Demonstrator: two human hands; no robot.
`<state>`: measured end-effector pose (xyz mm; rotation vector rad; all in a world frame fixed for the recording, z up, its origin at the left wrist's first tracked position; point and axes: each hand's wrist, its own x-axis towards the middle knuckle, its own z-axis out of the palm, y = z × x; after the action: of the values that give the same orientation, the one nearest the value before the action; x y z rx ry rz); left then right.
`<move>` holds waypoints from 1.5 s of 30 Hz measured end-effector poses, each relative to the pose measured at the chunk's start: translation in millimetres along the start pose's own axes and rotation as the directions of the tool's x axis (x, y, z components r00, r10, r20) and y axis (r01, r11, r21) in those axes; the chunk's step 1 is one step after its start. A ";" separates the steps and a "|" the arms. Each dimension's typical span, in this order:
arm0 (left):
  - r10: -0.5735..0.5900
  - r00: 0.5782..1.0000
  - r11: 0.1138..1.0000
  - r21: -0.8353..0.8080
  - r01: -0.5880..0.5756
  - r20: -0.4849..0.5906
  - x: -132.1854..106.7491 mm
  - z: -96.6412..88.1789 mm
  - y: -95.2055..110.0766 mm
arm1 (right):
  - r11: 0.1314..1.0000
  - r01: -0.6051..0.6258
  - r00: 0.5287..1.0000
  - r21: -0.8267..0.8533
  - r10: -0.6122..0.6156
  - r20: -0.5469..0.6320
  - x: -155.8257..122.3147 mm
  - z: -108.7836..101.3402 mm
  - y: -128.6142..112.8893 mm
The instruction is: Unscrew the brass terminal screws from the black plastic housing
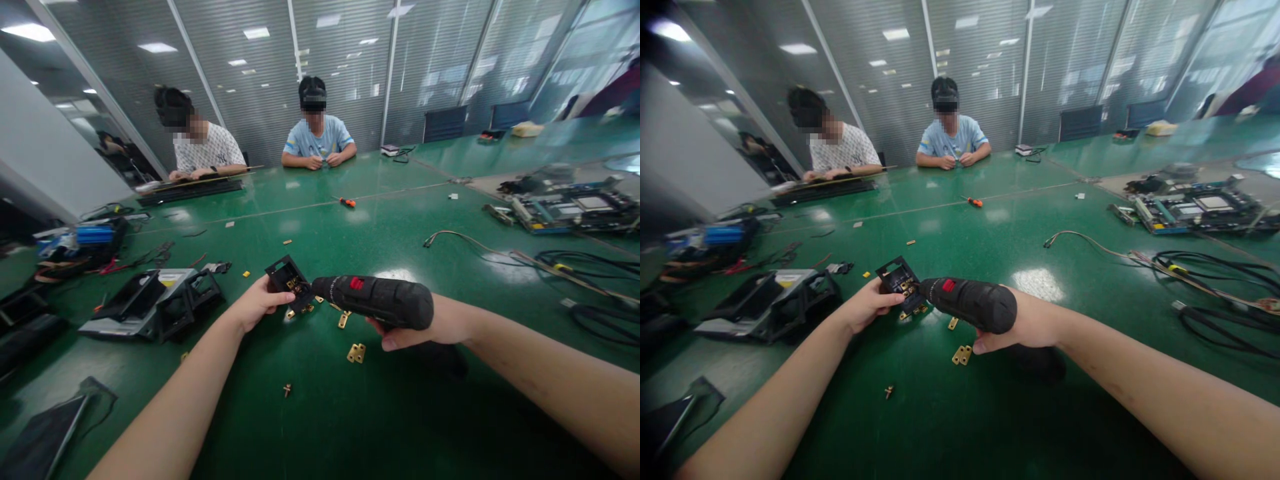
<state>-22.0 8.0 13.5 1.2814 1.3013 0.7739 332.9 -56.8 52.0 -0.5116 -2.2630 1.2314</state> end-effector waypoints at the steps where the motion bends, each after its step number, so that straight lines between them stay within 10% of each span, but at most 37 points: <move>1: -0.001 1.000 1.000 -0.003 0.001 -0.003 -0.3 0.1 0.1 | 1.000 0.006 1.000 0.005 -0.006 0.008 0.3 -0.1 -0.6; 12: 0.015 1.000 1.000 0.006 -0.015 0.021 1.3 -1.1 -1.1 | 0.998 0.062 0.998 0.000 -0.062 0.004 1.2 -0.4 0.9; 27: 0.039 0.999 0.998 0.057 -0.040 0.015 2.7 -1.4 -1.7 | 0.931 -0.235 0.971 0.278 0.237 0.028 2.3 -2.9 -3.5; 45: 0.031 0.999 0.997 0.076 -0.030 -0.012 -1.6 4.2 4.9 | 0.911 -0.178 0.978 0.372 0.206 -0.037 -2.8 -2.2 14.3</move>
<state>-17.2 6.5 17.7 1.3607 1.3354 0.7621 337.6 -49.5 40.1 -0.6343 -1.8892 1.6601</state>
